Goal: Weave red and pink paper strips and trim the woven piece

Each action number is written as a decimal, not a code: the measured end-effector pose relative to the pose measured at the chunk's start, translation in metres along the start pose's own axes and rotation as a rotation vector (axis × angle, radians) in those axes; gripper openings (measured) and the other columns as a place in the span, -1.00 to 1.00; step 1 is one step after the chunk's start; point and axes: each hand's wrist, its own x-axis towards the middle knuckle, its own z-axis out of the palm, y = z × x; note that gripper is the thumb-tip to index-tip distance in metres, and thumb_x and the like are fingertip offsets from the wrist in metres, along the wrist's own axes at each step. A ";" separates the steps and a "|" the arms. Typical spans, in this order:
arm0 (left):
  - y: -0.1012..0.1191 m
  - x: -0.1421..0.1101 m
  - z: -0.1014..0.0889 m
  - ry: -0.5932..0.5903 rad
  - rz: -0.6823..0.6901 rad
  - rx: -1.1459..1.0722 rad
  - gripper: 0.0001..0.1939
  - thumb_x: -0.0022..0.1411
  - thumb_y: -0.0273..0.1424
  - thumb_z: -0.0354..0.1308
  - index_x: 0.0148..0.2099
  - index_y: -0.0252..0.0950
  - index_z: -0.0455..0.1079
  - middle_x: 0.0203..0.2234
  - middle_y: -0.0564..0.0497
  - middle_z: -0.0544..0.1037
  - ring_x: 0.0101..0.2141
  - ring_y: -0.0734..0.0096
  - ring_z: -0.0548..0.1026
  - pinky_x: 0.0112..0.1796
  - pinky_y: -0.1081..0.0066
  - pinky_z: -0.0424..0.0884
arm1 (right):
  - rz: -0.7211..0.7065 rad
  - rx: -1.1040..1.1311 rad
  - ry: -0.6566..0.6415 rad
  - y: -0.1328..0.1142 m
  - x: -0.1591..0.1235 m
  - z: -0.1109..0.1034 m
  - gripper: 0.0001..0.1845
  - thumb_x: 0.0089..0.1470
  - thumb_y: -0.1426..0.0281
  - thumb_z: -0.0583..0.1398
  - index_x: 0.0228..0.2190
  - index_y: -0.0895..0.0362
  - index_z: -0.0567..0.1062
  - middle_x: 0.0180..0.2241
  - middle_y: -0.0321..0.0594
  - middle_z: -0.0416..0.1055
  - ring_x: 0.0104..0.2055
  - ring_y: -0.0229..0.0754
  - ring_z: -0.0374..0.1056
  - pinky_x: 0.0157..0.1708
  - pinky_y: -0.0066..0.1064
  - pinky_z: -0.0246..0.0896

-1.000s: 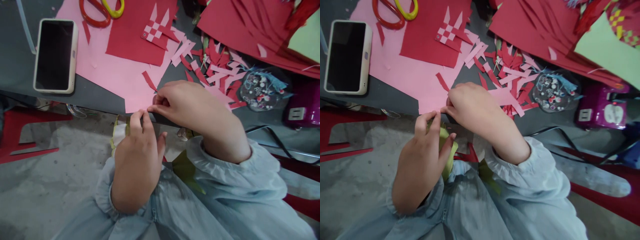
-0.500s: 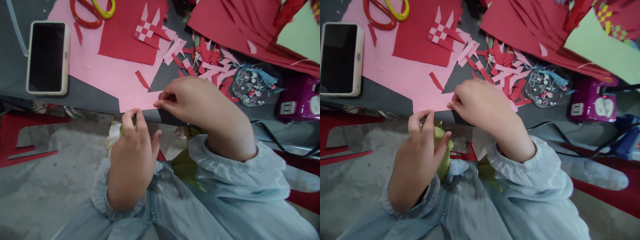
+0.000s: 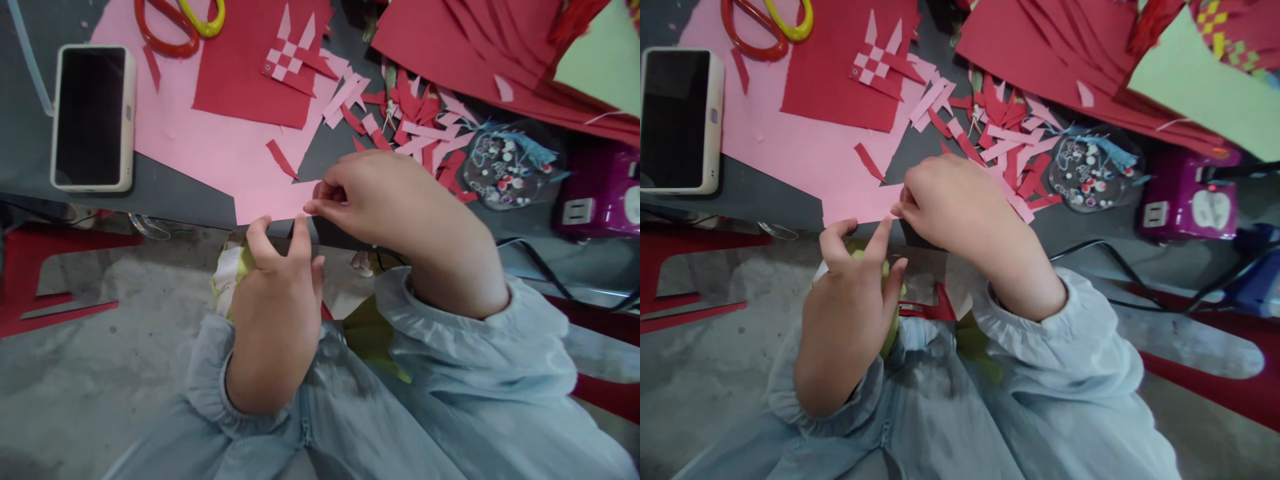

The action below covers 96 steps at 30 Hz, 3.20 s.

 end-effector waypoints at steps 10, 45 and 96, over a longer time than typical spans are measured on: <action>-0.014 -0.004 0.003 0.046 0.063 -0.037 -0.37 0.38 -0.20 0.03 0.38 -0.38 0.10 0.24 -0.32 0.26 -0.24 0.27 0.60 -0.29 0.32 0.58 | 0.003 -0.013 0.028 -0.001 0.000 0.004 -0.68 0.19 0.26 0.08 -0.34 0.11 0.61 -0.30 -0.03 0.56 -0.24 0.01 0.42 -0.38 -0.27 0.08; -0.073 0.015 0.006 0.504 -0.214 -0.491 -0.86 0.22 -0.35 0.18 -0.21 -0.21 0.55 -0.58 0.16 0.42 -0.57 0.57 0.32 -0.43 0.47 0.29 | -0.025 -0.026 0.014 0.005 0.005 0.006 -0.71 0.17 0.30 0.10 -0.39 0.11 0.59 -0.34 -0.09 0.57 -0.30 -0.07 0.41 -0.42 -0.32 0.00; -0.029 0.012 0.011 0.264 0.204 -0.090 -0.52 0.31 -0.43 0.07 0.24 -0.02 0.34 0.00 -0.16 0.41 -0.02 0.09 0.40 -0.05 0.05 0.40 | 0.022 0.110 0.003 0.023 -0.008 -0.007 -0.74 0.13 0.23 0.17 -0.32 0.06 0.64 -0.37 -0.16 0.59 -0.29 -0.06 0.45 -0.38 -0.34 0.10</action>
